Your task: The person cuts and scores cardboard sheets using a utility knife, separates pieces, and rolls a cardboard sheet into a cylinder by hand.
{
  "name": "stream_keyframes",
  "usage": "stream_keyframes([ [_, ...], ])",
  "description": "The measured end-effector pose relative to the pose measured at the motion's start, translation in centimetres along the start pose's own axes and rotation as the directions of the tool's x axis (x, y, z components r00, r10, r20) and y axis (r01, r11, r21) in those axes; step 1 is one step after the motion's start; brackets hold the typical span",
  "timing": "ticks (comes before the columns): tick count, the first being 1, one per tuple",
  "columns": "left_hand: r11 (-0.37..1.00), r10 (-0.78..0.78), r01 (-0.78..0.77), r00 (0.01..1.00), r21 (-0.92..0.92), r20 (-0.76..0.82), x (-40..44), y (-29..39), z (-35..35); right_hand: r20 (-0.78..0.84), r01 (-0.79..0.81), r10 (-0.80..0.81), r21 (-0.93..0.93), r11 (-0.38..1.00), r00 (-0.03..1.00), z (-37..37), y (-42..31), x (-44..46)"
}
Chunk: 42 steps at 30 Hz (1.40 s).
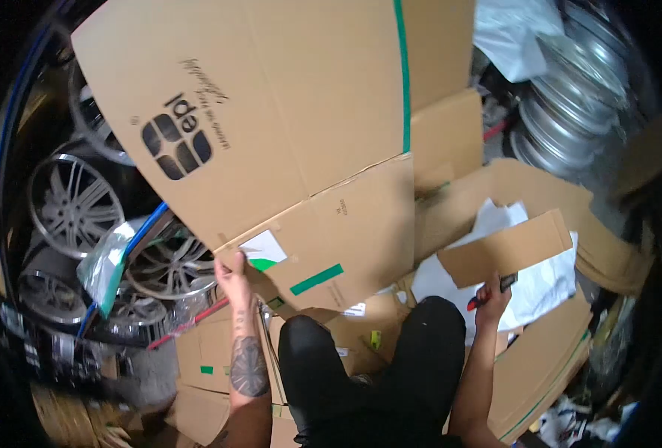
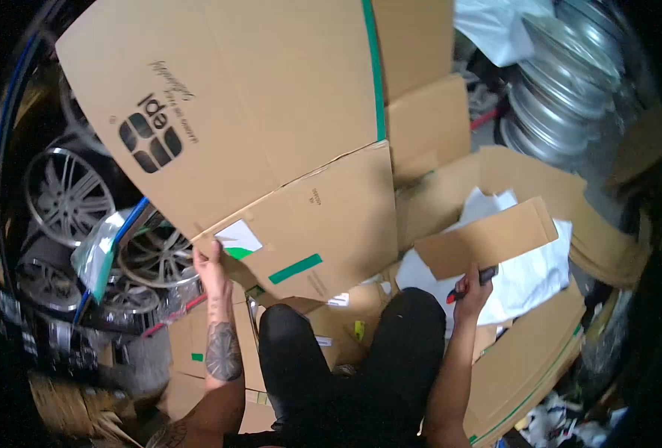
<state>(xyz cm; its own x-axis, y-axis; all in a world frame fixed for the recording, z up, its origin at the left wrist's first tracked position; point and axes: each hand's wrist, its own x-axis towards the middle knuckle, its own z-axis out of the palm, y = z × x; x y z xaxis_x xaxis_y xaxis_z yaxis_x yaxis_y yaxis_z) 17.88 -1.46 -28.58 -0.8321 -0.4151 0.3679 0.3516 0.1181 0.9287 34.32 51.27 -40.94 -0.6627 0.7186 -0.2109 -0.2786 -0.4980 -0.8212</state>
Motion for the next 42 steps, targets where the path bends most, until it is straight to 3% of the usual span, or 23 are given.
stream_keyframes([
  [2, 0.998, -0.05, 0.054, 0.995, 0.043, -0.088, 0.7, -1.4, -1.0, 0.019, 0.03, -0.029, -0.043, 0.999, 0.999, 2.6, -0.3, -2.2],
  [4, 1.0, -0.019, 0.021, 0.996, 0.02, -0.093, 1.8, -4.0, -2.2, 0.095, -0.074, 0.06, 0.149, 0.986, 0.994, 2.7, -0.9, -3.6],
  [7, 0.997, -0.074, 0.074, 0.997, 0.013, -0.017, 3.6, -4.5, -2.7, 0.166, -0.247, 0.206, 0.294, 0.923, 0.964, 4.4, -1.1, -6.1],
  [10, 0.99, -0.125, 0.121, 0.99, 0.067, 0.059, 5.0, -3.0, -3.2, 0.274, -0.392, 0.316, 0.293, 0.872, 0.908, 5.5, -1.0, -8.6],
  [11, 0.991, -0.014, 0.002, 0.996, 0.133, 0.087, 5.7, -1.3, -2.9, 0.338, -0.435, 0.332, 0.299, 0.85, 0.881, 5.3, -0.4, -9.0],
  [12, 0.999, 0.004, -0.005, 1.0, 0.043, 0.027, 6.5, 0.5, -2.3, 0.398, -0.473, 0.341, 0.304, 0.827, 0.852, 5.3, 0.2, -9.3],
  [14, 0.962, 0.265, -0.265, 0.964, -0.069, -0.01, 8.2, 4.6, -0.5, 0.399, -0.458, 0.342, 0.24, 0.856, 0.85, 5.4, 1.3, -10.1],
  [16, 0.946, 0.191, -0.272, 0.907, 0.178, 0.375, 11.7, 5.6, -2.1, 0.348, -0.474, 0.386, 0.216, 0.854, 0.854, 5.7, 2.0, -10.8],
  [19, 0.945, 0.274, -0.31, 0.926, 0.106, 0.261, 11.0, 6.3, 0.1, 0.339, -0.458, 0.398, 0.115, 0.882, 0.852, 6.5, 3.4, -11.2],
  [22, 0.985, 0.099, -0.083, 0.99, -0.154, 0.1, 11.6, 8.4, 1.9, 0.363, -0.436, 0.378, 0.089, 0.895, 0.851, 7.6, 4.2, -11.1],
  [23, 0.936, 0.17, -0.141, 0.984, -0.322, 0.062, 12.4, 9.0, 2.8, 0.353, -0.443, 0.389, 0.085, 0.893, 0.851, 7.8, 4.2, -11.1],
  [26, 0.868, 0.183, -0.142, 0.982, -0.476, 0.04, 13.8, 12.1, 3.4, 0.353, -0.447, 0.409, 0.029, 0.894, 0.842, 7.4, 4.7, -10.5],
  [30, 0.87, 0.195, -0.166, 0.981, -0.463, 0.015, 13.8, 17.5, 3.8, 0.362, -0.405, 0.398, -0.06, 0.912, 0.843, 7.7, 5.2, -10.6],
  [32, 0.885, 0.12, -0.069, 0.99, -0.461, 0.081, 15.1, 17.6, 3.8, 0.373, -0.365, 0.385, -0.124, 0.923, 0.844, 7.9, 5.1, -10.6],
  [36, 0.907, 0.019, 0.056, 0.985, -0.418, 0.172, 15.2, 12.6, 3.8, 0.373, -0.397, 0.401, -0.092, 0.913, 0.837, 8.7, 5.1, -11.0],
  [38, 0.95, -0.008, 0.043, 0.993, -0.308, 0.114, 14.5, 7.1, 3.6, 0.382, -0.421, 0.419, -0.082, 0.903, 0.824, 8.9, 5.1, -10.8],
  [42, 0.949, -0.075, 0.115, 0.987, -0.294, 0.144, 11.8, 8.8, 5.0, 0.349, -0.382, 0.424, -0.185, 0.905, 0.836, 9.1, 5.0, -11.4],
])
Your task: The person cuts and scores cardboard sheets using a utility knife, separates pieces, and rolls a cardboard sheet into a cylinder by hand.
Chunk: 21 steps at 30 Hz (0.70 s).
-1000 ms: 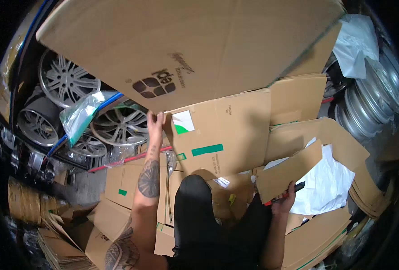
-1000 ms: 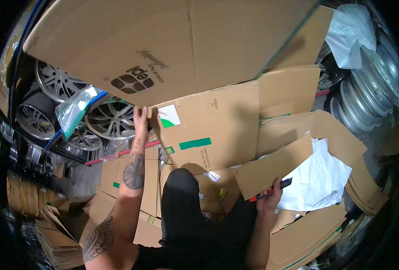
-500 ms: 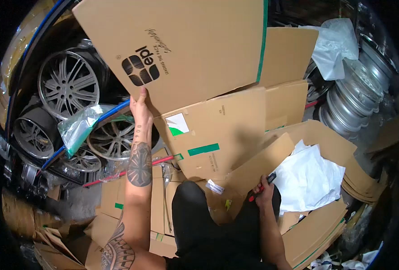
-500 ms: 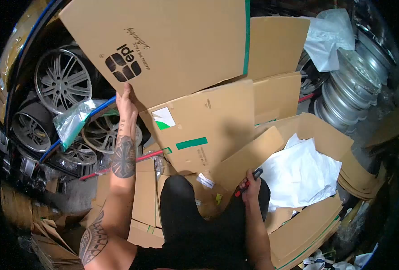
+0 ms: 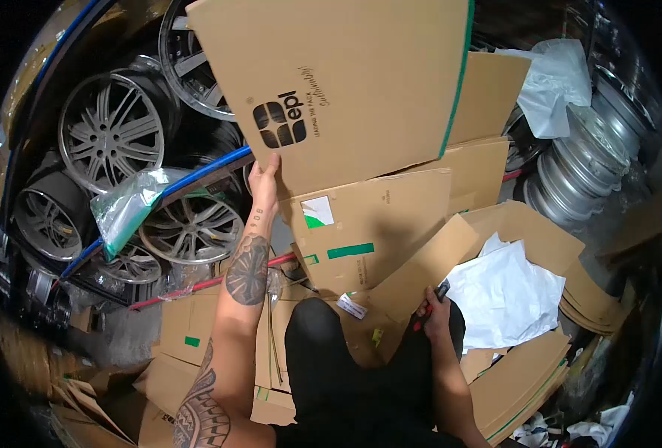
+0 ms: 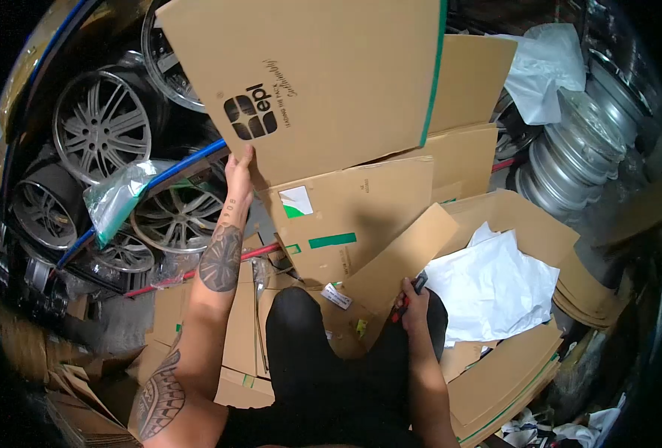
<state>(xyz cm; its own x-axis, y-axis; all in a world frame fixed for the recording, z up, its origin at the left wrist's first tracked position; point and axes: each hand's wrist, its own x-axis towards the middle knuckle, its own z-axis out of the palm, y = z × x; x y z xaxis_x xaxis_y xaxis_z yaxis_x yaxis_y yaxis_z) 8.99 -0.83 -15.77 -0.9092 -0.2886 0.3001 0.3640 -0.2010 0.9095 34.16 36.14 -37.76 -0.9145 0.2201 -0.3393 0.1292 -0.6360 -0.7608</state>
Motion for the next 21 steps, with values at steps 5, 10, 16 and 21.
stream_keyframes([
  [5, 0.878, 0.216, -0.192, 0.976, 0.439, -0.005, 1.4, 0.4, -0.3, 0.034, 0.027, -0.023, -0.117, 0.993, 0.999, -0.4, 0.9, 0.4],
  [10, 0.459, 0.564, -0.455, 0.813, 0.763, 0.146, 2.6, 6.5, 1.7, 0.072, 0.091, -0.08, -0.159, 0.983, 0.994, -0.8, 0.9, 0.5],
  [16, 0.683, 0.498, -0.544, 0.835, 0.487, 0.235, 7.1, 10.4, 3.6, 0.083, 0.079, -0.069, -0.13, 0.988, 0.994, -1.6, 1.4, 1.9],
  [21, 0.887, 0.341, -0.402, 0.902, 0.227, 0.263, 9.3, 7.1, 2.1, 0.08, 0.071, -0.061, -0.131, 0.989, 0.995, -0.9, 0.6, 1.3],
])
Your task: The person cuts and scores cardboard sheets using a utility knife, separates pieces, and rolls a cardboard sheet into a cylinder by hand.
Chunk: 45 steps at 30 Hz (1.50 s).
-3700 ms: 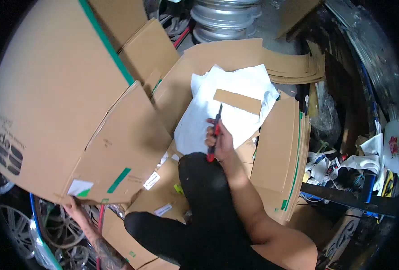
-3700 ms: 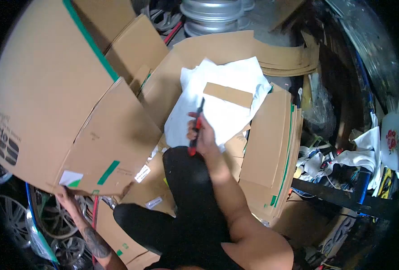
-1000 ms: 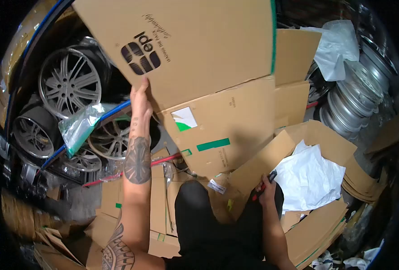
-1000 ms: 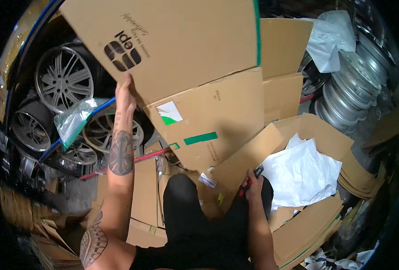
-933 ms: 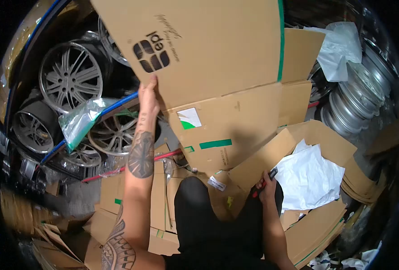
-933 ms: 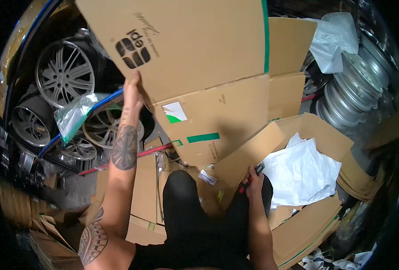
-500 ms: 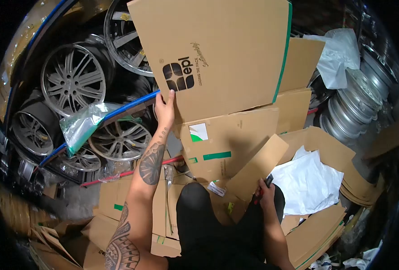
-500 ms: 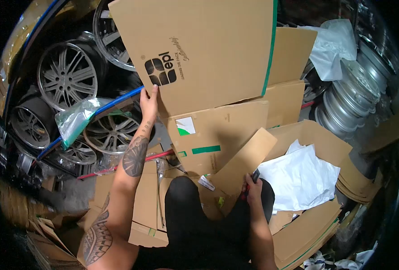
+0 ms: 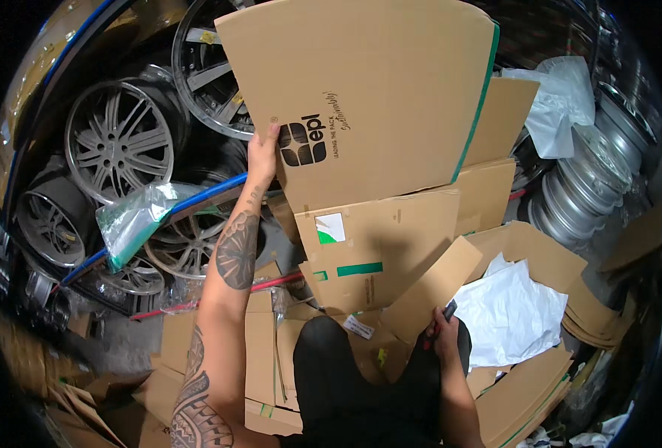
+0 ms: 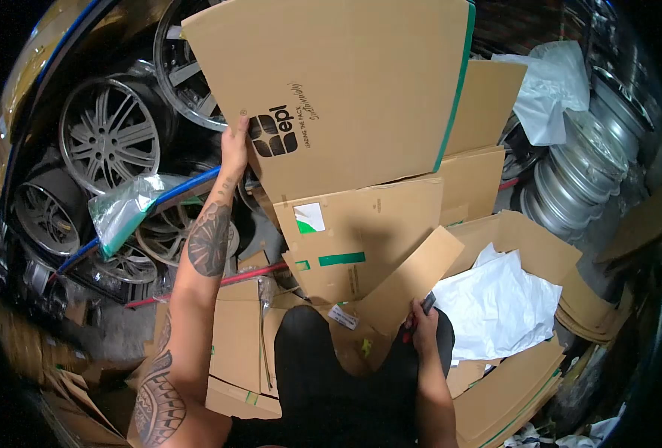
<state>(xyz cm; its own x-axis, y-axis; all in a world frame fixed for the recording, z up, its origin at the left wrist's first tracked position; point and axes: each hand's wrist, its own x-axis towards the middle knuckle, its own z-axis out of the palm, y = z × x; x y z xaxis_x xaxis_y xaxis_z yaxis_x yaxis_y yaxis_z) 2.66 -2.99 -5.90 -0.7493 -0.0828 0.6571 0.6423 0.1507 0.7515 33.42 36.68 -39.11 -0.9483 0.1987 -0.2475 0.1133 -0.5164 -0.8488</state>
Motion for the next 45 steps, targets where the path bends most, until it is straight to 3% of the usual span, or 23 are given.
stream_keyframes([
  [1, 0.993, -0.101, 0.101, 0.995, -0.064, 0.009, -0.4, -0.8, -0.3, 0.002, -0.012, 0.012, -0.024, 1.0, 1.0, 0.3, -0.3, -0.1],
  [2, 0.982, -0.189, 0.189, 0.982, -0.005, 0.029, -0.7, -1.5, -0.8, 0.005, -0.027, 0.027, -0.05, 0.998, 1.0, 0.6, -0.6, -0.1],
  [5, 0.985, -0.169, 0.166, 0.982, 0.048, 0.078, -0.4, -2.3, -1.5, 0.027, -0.104, 0.108, -0.103, 0.989, 0.994, 1.6, -1.8, 0.8],
  [8, 0.98, -0.19, 0.193, 0.979, -0.044, 0.068, -0.2, -2.1, -1.4, 0.049, 0.044, -0.035, -0.196, 0.98, 0.998, 5.5, -4.4, 4.0],
  [10, 0.971, -0.224, 0.231, 0.969, -0.055, 0.101, -0.2, -1.7, -2.0, 0.13, 0.162, -0.149, -0.092, 0.983, 0.98, 10.6, -8.1, 4.9],
  [11, 0.967, -0.239, 0.247, 0.964, -0.059, 0.117, -0.2, -1.5, -2.1, 0.168, 0.241, -0.215, -0.155, 0.958, 0.962, 12.7, -9.9, 5.7],
  [12, 0.956, -0.278, 0.287, 0.953, -0.067, 0.118, -0.5, -0.7, -1.9, 0.236, 0.18, -0.159, -0.07, 0.981, 0.959, 16.2, -13.6, 4.2],
  [15, 0.963, -0.254, 0.259, 0.965, -0.075, 0.061, -0.7, -0.9, -1.4, 0.293, 0.482, -0.447, -0.06, 0.874, 0.845, 22.7, -17.8, 5.2],
  [16, 0.969, -0.233, 0.237, 0.971, -0.078, 0.058, -0.7, -1.3, -1.3, 0.339, 0.568, -0.523, -0.044, 0.822, 0.782, 24.0, -18.8, 5.8],
  [17, 0.979, -0.205, 0.205, 0.979, -0.014, 0.021, -0.5, -2.5, -1.5, 0.29, 0.77, -0.719, -0.127, 0.626, 0.632, 25.5, -20.1, 6.3],
  [19, 0.968, -0.223, 0.222, 0.975, 0.12, -0.002, 0.0, -4.3, -2.2, 0.255, 0.947, -0.949, -0.303, 0.104, 0.185, 28.4, -23.2, 6.7],
  [22, 0.968, -0.167, 0.173, 0.985, 0.181, -0.047, -0.3, -3.3, -1.6, 0.398, 0.886, -0.886, -0.283, -0.366, -0.239, 30.4, -28.5, 6.3],
  [23, 0.954, -0.167, 0.175, 0.985, 0.243, -0.052, -0.3, -2.9, -1.5, 0.498, 0.818, -0.826, -0.337, -0.466, -0.265, 31.2, -29.8, 6.4],
  [25, 0.924, -0.152, 0.162, 0.987, 0.347, -0.056, -0.2, -2.9, -1.7, 0.683, 0.639, -0.682, -0.408, -0.652, -0.26, 32.3, -31.8, 6.8],
  [27, 0.907, -0.182, 0.176, 0.983, 0.381, -0.023, 0.3, -4.1, -2.2, 0.781, 0.578, -0.588, -0.386, -0.719, -0.211, 33.9, -32.9, 9.1],
  [29, 0.942, -0.139, 0.141, 0.99, 0.304, -0.028, -0.2, -2.3, -1.2, 0.857, 0.514, -0.492, -0.357, -0.78, -0.151, 35.5, -33.5, 11.8],
  [33, 0.948, -0.115, 0.122, 0.993, 0.295, -0.039, 0.0, -2.0, -0.7, 0.903, 0.556, -0.426, -0.325, -0.765, -0.059, 36.3, -36.2, 13.5],
  [36, 0.947, -0.053, 0.065, 0.998, 0.315, -0.046, -0.1, -1.6, -0.6, 0.903, 0.611, -0.426, -0.302, -0.732, -0.064, 36.9, -37.3, 13.8],
  [42, 0.963, -0.065, 0.074, 0.997, 0.26, -0.041, 0.4, -3.9, -1.2, 0.937, 0.651, -0.344, -0.299, -0.698, 0.061, 38.0, -39.5, 12.6],
  [45, 0.971, -0.058, 0.065, 0.998, 0.229, -0.036, 0.2, -2.5, -0.7, 0.952, 0.657, -0.296, -0.271, -0.703, 0.076, 38.5, -39.9, 13.2],
])
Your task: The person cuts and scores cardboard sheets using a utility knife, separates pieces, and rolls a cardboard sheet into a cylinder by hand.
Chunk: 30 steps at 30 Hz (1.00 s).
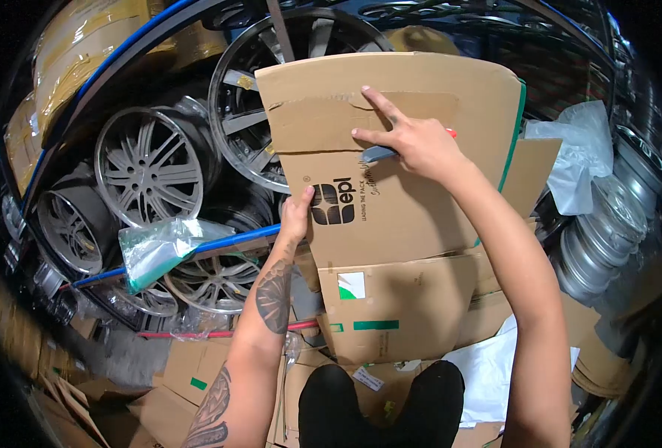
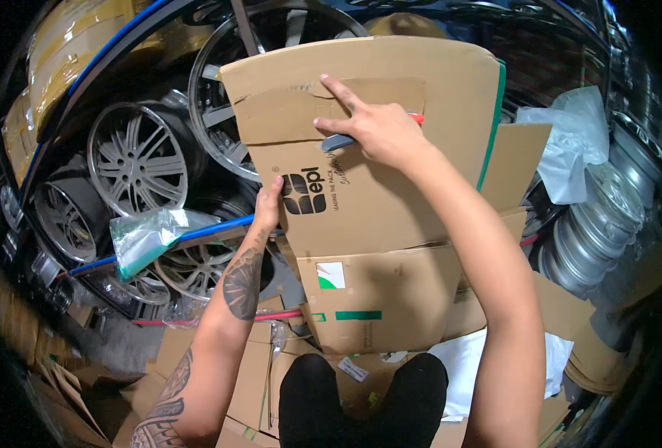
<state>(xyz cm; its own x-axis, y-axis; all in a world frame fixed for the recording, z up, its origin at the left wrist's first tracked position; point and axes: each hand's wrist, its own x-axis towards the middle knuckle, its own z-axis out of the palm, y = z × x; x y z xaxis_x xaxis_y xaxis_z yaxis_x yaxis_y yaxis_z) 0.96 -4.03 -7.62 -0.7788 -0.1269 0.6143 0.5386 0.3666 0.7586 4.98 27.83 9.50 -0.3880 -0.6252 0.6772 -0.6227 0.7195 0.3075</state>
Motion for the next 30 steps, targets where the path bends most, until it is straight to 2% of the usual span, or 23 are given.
stream_keyframes([
  [3, 0.998, -0.02, 0.021, 0.999, -0.052, 0.027, 0.1, -0.4, -0.3, 0.019, 0.029, -0.03, 0.052, 0.998, 0.999, -0.1, 0.7, 0.3],
  [6, 0.987, -0.057, 0.067, 0.995, -0.143, 0.078, -0.1, 0.2, -0.3, -0.04, 0.066, -0.062, 0.093, 0.993, 0.997, 0.8, 1.7, 0.3],
  [12, 0.956, -0.139, 0.159, 0.985, -0.246, 0.098, -0.1, 1.1, -0.3, -0.045, 0.061, -0.056, 0.123, 0.991, 0.997, 1.2, 2.1, 0.6],
  [15, 0.951, -0.121, 0.136, 0.99, -0.279, 0.072, -0.3, 1.2, 0.0, -0.034, 0.036, -0.031, 0.155, 0.987, 0.999, 1.3, 2.2, 0.6],
  [18, 0.954, -0.069, 0.081, 0.996, -0.288, 0.051, -0.4, 0.9, 0.2, -0.09, 0.052, -0.038, 0.16, 0.986, 0.995, 2.1, 2.3, 0.6],
  [20, 0.95, -0.111, 0.132, 0.99, -0.283, 0.09, -0.3, 0.3, -0.1, -0.072, 0.038, -0.027, 0.155, 0.987, 0.997, 1.9, 2.2, 0.5],
  [24, 0.949, -0.082, 0.081, 0.997, -0.303, 0.011, -0.5, 0.7, 0.4, -0.143, 0.069, -0.05, 0.126, 0.99, 0.988, 2.6, 2.2, 0.5],
  [27, 0.93, -0.11, 0.13, 0.991, -0.343, 0.076, 0.9, -3.6, -0.6, -0.122, 0.027, -0.009, 0.149, 0.988, 0.993, 2.4, 2.3, -0.1],
  [30, 0.899, -0.087, 0.15, 0.982, -0.411, 0.168, 0.4, -2.2, -0.5, -0.09, -0.018, 0.031, 0.143, 0.99, 0.995, 1.2, 1.7, -0.6],
])
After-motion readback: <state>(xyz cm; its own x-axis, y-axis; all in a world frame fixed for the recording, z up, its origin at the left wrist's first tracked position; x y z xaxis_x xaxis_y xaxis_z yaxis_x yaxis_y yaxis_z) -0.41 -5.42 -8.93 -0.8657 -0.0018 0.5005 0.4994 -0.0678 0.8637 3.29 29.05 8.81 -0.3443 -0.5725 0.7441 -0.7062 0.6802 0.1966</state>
